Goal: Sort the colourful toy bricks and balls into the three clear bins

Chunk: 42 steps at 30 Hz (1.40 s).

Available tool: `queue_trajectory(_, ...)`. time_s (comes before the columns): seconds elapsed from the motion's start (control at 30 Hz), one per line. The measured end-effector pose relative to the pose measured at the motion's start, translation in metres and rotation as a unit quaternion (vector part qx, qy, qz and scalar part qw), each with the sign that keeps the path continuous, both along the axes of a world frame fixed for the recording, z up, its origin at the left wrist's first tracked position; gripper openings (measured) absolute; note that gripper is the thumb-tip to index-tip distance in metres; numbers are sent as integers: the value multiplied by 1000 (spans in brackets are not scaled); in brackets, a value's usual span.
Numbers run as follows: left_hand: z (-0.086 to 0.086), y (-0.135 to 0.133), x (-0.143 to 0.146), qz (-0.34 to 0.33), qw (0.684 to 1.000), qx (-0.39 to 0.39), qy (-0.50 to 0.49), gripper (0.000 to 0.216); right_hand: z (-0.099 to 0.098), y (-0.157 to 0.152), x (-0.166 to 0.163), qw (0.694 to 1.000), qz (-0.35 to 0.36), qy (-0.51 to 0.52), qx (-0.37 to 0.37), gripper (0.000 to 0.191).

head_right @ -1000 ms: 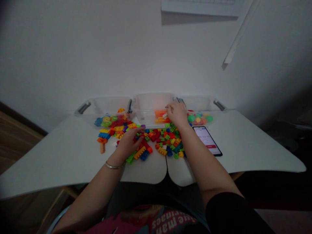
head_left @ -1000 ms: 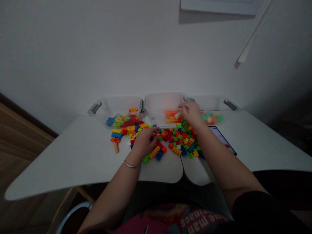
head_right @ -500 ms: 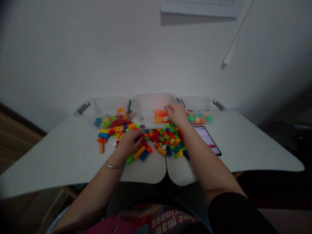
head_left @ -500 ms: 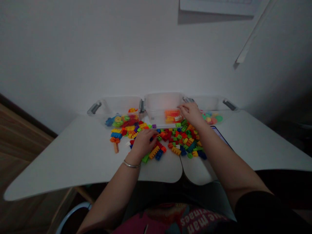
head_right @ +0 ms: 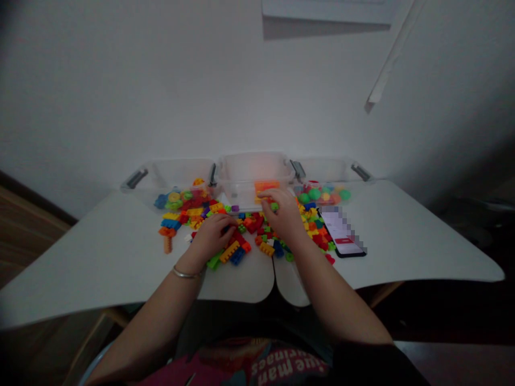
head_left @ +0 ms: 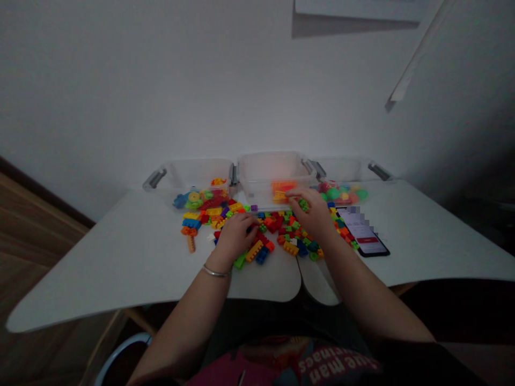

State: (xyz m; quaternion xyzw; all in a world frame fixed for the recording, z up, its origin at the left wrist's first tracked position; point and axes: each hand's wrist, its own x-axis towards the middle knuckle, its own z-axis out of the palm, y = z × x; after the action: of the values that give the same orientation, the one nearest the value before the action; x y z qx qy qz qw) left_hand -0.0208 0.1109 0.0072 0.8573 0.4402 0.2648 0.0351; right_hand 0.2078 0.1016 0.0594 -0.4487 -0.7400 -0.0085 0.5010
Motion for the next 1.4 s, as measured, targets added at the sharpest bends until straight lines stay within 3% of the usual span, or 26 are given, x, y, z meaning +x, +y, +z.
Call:
queue_trajectory(0.17, 0, 0, 2, -1, 1000, 4, 2, 16, -40, -11, -13, 992, 19, -92, -80, 17)
queue_trajectory(0.3, -2, 1, 2, -7, 1000, 10, -2, 15, -53, -17, -16, 982, -16, -166, -93, 17)
queue_trajectory(0.5, -7, 1, 1, -32, 999, 17, -20, 14, -58, -18, -14, 969, -80, -203, -117, 19)
queue_trajectory(0.83, -7, 1, 0, -56, 998, 17, -4, 13, -60, -12, -23, 969, -65, -201, -127, 23)
queue_trajectory(1.4, -7, 1, 2, -47, 999, -4, 4, 12, -58, -10, -34, 957, -114, -230, -135, 26)
